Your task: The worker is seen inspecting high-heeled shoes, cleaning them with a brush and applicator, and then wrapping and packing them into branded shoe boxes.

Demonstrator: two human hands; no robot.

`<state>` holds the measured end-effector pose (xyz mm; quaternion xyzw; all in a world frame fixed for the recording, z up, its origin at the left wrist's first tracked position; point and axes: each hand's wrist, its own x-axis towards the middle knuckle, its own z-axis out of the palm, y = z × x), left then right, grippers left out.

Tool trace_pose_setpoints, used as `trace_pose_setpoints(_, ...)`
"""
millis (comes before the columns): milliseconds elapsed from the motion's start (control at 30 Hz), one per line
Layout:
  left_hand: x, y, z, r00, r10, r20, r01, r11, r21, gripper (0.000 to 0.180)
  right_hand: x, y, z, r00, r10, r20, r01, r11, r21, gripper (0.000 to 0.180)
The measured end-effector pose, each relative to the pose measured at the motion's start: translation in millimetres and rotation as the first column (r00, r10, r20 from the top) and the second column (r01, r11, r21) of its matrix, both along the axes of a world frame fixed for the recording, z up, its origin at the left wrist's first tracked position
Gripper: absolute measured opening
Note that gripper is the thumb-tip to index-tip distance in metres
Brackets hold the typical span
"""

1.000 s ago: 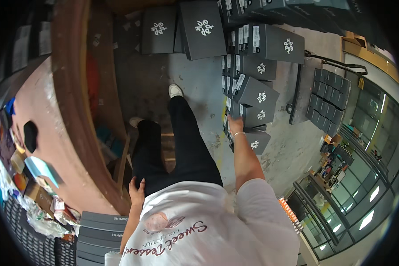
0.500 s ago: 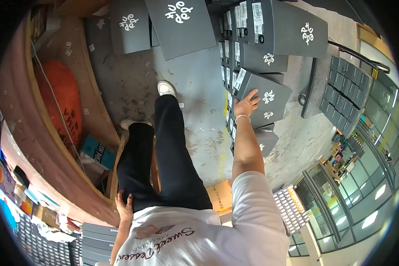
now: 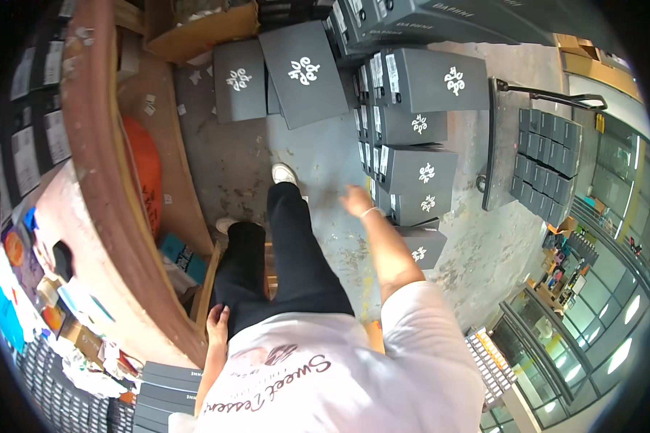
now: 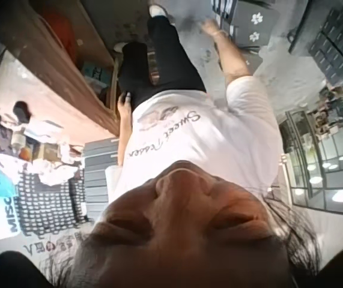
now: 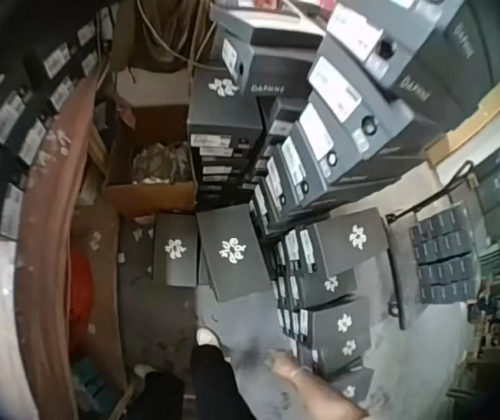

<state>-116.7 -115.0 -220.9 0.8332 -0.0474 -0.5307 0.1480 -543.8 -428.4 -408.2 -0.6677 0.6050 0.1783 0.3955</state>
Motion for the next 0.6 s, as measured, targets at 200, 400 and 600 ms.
trace_pose_setpoints(200,3,-3,48,0.924,0.370,0.100,-0.350,0.920,-0.178,0.038,256,38,148,0.803,-0.014,0.596,-0.078,0.989,0.128,0.033)
trace_pose_setpoints(400,-25,-1,127,0.831,0.556,-0.012,-0.522,0.773,-0.361,0.032,359,93,225,0.513,0.449,0.732,-0.727,0.681,0.092,0.031)
trace_pose_setpoints(600,0,10,241,0.695,0.591,0.410,-0.234,0.724,-0.648,0.025,452,159,299,0.066,0.549,0.833,-0.898,0.397,-0.190,0.026)
